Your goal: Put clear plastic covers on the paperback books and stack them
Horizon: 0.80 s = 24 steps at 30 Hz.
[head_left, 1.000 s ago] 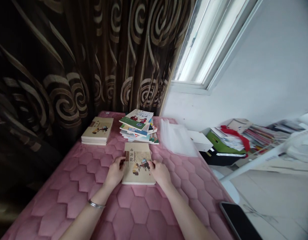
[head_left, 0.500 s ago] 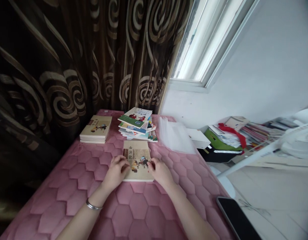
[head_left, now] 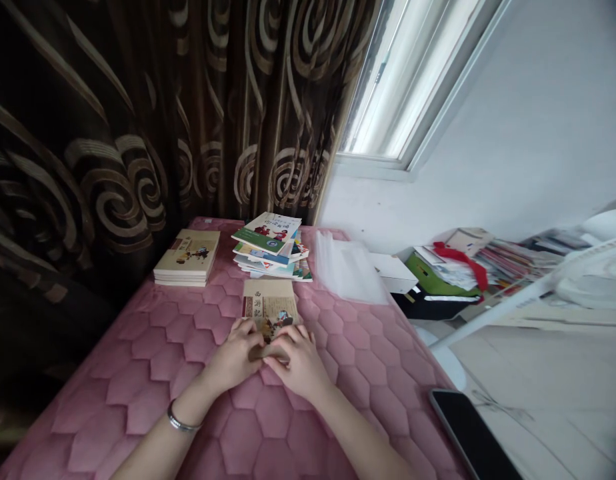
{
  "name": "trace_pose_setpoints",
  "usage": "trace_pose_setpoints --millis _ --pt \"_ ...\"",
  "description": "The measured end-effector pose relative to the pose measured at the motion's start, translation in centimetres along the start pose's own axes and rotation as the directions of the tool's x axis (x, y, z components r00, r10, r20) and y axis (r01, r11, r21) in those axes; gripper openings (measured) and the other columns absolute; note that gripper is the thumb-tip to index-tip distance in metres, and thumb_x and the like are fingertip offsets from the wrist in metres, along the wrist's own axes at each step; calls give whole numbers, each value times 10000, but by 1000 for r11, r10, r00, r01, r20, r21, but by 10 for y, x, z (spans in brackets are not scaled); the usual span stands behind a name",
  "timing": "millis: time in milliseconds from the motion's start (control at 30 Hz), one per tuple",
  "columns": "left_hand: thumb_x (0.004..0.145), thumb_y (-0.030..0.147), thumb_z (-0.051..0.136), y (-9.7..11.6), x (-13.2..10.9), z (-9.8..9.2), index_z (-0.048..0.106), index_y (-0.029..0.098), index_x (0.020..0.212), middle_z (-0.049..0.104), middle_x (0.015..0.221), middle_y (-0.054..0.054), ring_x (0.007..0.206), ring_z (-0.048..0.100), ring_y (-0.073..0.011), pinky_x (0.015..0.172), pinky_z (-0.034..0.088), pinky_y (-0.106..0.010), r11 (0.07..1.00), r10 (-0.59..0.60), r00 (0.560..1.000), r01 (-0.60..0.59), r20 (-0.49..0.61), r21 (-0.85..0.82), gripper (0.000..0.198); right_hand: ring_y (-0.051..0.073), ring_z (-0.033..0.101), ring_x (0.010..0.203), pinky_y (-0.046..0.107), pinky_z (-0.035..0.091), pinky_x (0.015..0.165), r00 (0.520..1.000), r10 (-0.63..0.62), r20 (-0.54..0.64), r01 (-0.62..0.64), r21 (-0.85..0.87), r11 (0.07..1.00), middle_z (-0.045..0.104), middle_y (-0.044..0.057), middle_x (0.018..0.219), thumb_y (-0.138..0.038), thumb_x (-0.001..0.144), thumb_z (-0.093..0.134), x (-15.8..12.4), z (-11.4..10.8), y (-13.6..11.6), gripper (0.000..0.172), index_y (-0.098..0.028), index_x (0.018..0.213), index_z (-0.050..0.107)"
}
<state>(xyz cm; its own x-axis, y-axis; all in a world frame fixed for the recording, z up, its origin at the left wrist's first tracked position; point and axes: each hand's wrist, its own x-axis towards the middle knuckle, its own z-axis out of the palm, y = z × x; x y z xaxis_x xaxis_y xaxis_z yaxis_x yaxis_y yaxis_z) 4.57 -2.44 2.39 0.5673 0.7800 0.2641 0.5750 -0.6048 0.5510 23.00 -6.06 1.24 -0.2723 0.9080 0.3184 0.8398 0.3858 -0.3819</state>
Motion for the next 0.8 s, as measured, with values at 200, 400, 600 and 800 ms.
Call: trace_pose_setpoints --millis 200,400,600,800 --pt "709 151 677 -7 0 -4 630 200 799 515 956 -35 1007 475 -223 890 395 -359 1000 5 1000 -5 23 -5 113 224 478 1012 356 314 803 999 -42 1 42 -46 998 600 44 1081 -427 810 658 0 2 3 223 -236 926 648" --pt "712 160 688 -17 -2 -15 698 232 852 515 934 -17 996 487 -202 900 388 -322 998 -16 995 21 94 -56 158 225 460 1066 361 319 835 995 -58 82 62 -39 997 621 26 1108 -408 847 627 -2 -8 14 202 -317 1018 684" --pt "673 234 750 -31 -4 -27 746 262 893 501 931 -11 976 496 -189 891 392 -287 990 -79 980 99 182 -105 222 243 420 1178 413 324 954 985 -27 172 16 65 998 581 14 1247 -369 821 670 -5 -26 45 223 -385 1041 702" --pt "646 246 757 -29 -5 -33 749 264 897 496 894 -2 927 508 -169 863 407 -263 973 -131 968 166 212 -159 252 260 397 1260 485 299 1041 967 -26 255 -22 184 983 495 22 1377 -294 826 655 -6 -36 58 294 -382 1105 677"
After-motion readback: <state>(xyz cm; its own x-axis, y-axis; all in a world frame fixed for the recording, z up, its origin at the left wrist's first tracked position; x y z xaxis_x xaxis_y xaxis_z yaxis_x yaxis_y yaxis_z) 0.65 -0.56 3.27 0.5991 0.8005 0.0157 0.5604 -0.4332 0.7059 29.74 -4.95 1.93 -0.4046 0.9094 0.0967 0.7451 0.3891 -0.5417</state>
